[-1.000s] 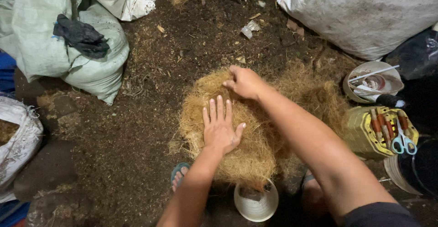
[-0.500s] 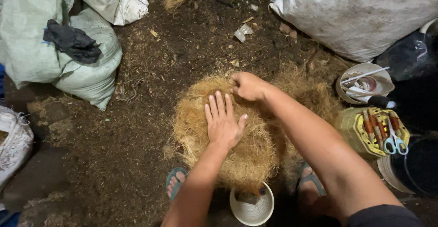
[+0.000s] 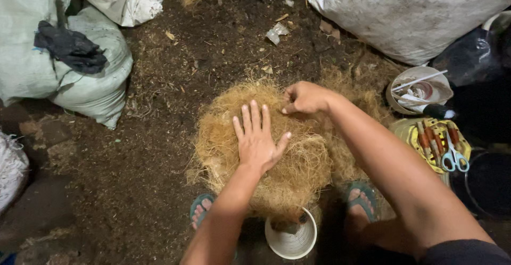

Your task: The person sits on the ground and uses both hands to spread, fluff, and press a pile of coconut fiber on a white circular base. The person repeatedly lifts and rearranges the fiber to form a uniform layer.

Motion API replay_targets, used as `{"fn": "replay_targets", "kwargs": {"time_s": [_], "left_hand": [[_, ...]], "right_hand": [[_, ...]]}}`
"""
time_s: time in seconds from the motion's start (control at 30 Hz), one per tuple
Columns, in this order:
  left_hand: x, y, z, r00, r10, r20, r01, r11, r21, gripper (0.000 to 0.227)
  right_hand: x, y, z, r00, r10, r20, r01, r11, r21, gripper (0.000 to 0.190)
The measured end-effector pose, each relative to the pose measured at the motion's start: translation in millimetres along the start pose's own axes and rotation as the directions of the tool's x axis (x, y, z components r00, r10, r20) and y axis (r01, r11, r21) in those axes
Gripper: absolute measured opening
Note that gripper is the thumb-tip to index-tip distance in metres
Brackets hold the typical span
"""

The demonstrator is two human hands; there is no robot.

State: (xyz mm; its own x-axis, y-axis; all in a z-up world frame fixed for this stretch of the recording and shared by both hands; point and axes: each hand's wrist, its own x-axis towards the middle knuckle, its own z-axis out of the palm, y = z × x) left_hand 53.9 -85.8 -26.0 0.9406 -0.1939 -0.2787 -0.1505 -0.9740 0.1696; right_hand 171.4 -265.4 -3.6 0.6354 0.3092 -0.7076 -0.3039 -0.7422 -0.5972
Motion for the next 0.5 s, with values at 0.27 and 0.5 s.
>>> {"fn": "replay_targets", "kwargs": {"time_s": [0.27, 0.5], "left_hand": [[-0.4, 12.8, -10.1, 0.985, 0.017, 0.172, -0.032, 0.996, 0.086, 0.119], [0.8, 9.7, -1.2, 0.989, 0.011, 0.145, -0.021, 0.997, 0.071, 0.124]], "right_hand": [[12.8, 22.5, 18.4, 0.949, -0.243, -0.201, 0.243, 0.97, -0.023, 0.014], [15.0, -2.0, 10.3, 0.961, -0.13, -0.246, 0.1, 0.986, -0.131, 0.036]]}}
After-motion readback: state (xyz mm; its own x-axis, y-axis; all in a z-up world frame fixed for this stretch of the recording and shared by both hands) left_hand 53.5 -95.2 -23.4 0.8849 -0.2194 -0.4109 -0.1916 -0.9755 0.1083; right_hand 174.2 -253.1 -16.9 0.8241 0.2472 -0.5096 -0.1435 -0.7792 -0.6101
